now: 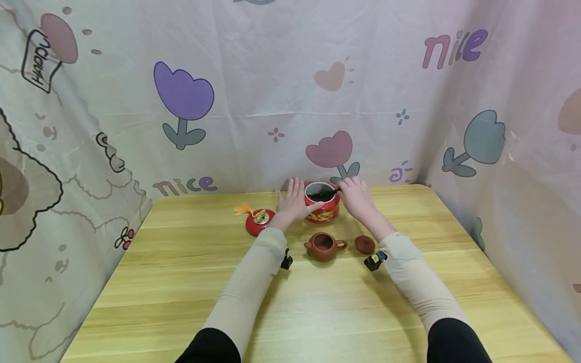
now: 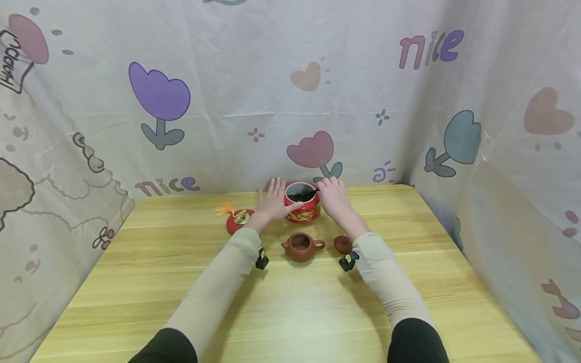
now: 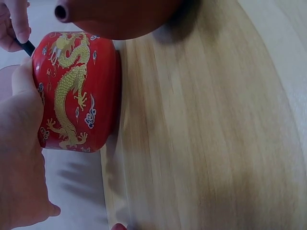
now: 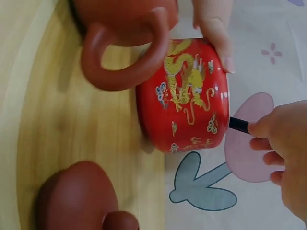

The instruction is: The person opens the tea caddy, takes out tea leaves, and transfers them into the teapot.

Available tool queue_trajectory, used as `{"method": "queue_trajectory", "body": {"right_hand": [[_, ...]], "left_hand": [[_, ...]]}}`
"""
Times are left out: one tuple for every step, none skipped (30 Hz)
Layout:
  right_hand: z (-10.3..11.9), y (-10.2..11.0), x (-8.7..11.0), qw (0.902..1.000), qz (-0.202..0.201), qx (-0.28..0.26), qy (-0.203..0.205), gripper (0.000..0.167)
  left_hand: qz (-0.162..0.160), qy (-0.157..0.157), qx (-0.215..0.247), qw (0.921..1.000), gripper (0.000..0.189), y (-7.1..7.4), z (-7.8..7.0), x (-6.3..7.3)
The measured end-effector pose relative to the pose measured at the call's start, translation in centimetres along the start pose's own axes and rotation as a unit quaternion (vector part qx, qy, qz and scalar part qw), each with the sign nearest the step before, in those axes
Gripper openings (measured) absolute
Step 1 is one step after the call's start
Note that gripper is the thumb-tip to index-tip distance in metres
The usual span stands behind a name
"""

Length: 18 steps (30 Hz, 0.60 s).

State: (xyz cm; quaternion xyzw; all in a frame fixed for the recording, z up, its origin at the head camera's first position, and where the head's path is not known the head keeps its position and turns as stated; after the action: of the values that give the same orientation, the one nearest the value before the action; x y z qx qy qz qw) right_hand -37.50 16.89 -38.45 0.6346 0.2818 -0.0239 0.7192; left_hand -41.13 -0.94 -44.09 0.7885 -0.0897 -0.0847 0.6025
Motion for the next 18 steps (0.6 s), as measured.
{"method": "queue_trajectory", "body": {"right_hand": [[-0.1, -0.1, -0.1, 0.9997, 0.008, -0.021, -0.010, 0.015], [-0.2, -0.2, -0.1, 0.9990, 0.015, -0.039, -0.016, 0.015], [-0.3, -0.3, -0.2, 0.9980, 0.022, -0.055, -0.023, 0.015], [-0.4, -0.4, -0.3, 0.9966, 0.029, -0.071, -0.028, 0.015], [-0.5, -0.4, -0.3, 0.9951, 0.037, -0.085, -0.034, 0.016], [-0.6, -0.5, -0.4, 0.9933, 0.044, -0.100, -0.038, 0.016], [-0.7, -0.6, -0.5, 0.9912, 0.050, -0.115, -0.043, 0.017], [-0.9, -0.8, -0.7, 0.9889, 0.057, -0.129, -0.047, 0.017], [-1.0, -0.9, -0.8, 0.9862, 0.064, -0.143, -0.054, 0.018], [-1.2, -1.0, -0.8, 0.9834, 0.068, -0.157, -0.059, 0.018], [-1.4, -1.2, -0.9, 0.9811, 0.070, -0.170, -0.061, 0.018], [-1.6, -1.3, -0.9, 0.9787, 0.071, -0.181, -0.065, 0.018], [-1.7, -1.3, -0.9, 0.9770, 0.072, -0.190, -0.066, 0.018], [-1.8, -1.4, -0.9, 0.9757, 0.072, -0.196, -0.066, 0.018], [-1.8, -1.4, -0.9, 0.9738, 0.072, -0.204, -0.068, 0.018], [-1.9, -1.4, -0.9, 0.9720, 0.072, -0.213, -0.070, 0.018], [-1.9, -1.4, -0.9, 0.9702, 0.071, -0.220, -0.072, 0.018], [-2.0, -1.4, -0.9, 0.9684, 0.071, -0.227, -0.075, 0.019]], "left_hand": [[-0.001, -0.001, 0.002, 1.0000, 0.113, 0.0, 0.0, 0.0], [0.000, -0.001, 0.004, 1.0000, 0.112, 0.0, 0.0, 0.0], [0.002, -0.002, 0.006, 1.0000, 0.112, 0.0, 0.0, 0.0], [0.003, -0.002, 0.007, 1.0000, 0.112, 0.0, 0.0, 0.0], [0.004, -0.002, 0.008, 1.0000, 0.112, 0.0, 0.0, 0.0], [0.005, -0.002, 0.009, 0.9999, 0.112, 0.0, 0.1, 0.0], [0.007, -0.001, 0.010, 0.9999, 0.112, 0.0, 0.1, 0.0], [0.011, 0.000, 0.012, 0.9999, 0.113, 0.0, 0.1, 0.0], [0.014, 0.000, 0.014, 0.9998, 0.112, -0.1, 0.1, -0.1], [0.014, 0.001, 0.015, 0.9998, 0.113, 0.0, 0.1, 0.0], [0.015, 0.001, 0.017, 0.9997, 0.112, 0.0, 0.1, 0.0], [0.017, 0.002, 0.018, 0.9997, 0.113, 0.0, 0.0, 0.1], [0.015, 0.002, 0.019, 0.9997, 0.113, 0.1, 0.0, 0.2], [0.016, 0.002, 0.020, 0.9997, 0.112, 0.1, 0.0, 0.2], [0.014, 0.002, 0.020, 0.9997, 0.112, 0.2, -0.1, 0.3], [0.013, 0.001, 0.020, 0.9997, 0.112, 0.2, -0.1, 0.4], [0.014, 0.002, 0.020, 0.9997, 0.112, 0.2, -0.1, 0.4], [0.015, 0.002, 0.019, 0.9997, 0.112, 0.2, -0.1, 0.4]]}}
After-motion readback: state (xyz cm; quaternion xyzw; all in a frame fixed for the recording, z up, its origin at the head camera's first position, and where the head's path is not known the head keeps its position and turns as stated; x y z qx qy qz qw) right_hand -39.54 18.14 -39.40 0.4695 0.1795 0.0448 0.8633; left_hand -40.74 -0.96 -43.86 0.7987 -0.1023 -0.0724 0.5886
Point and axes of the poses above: each hand's wrist, its own x-axis away from the middle knuckle, its own y-axis out of the back of the hand, z = x × y, the point moved 5 cm from there along -x, towards the middle knuckle, and after that the axes turned 2 degrees about z, right-handed, at the moved point
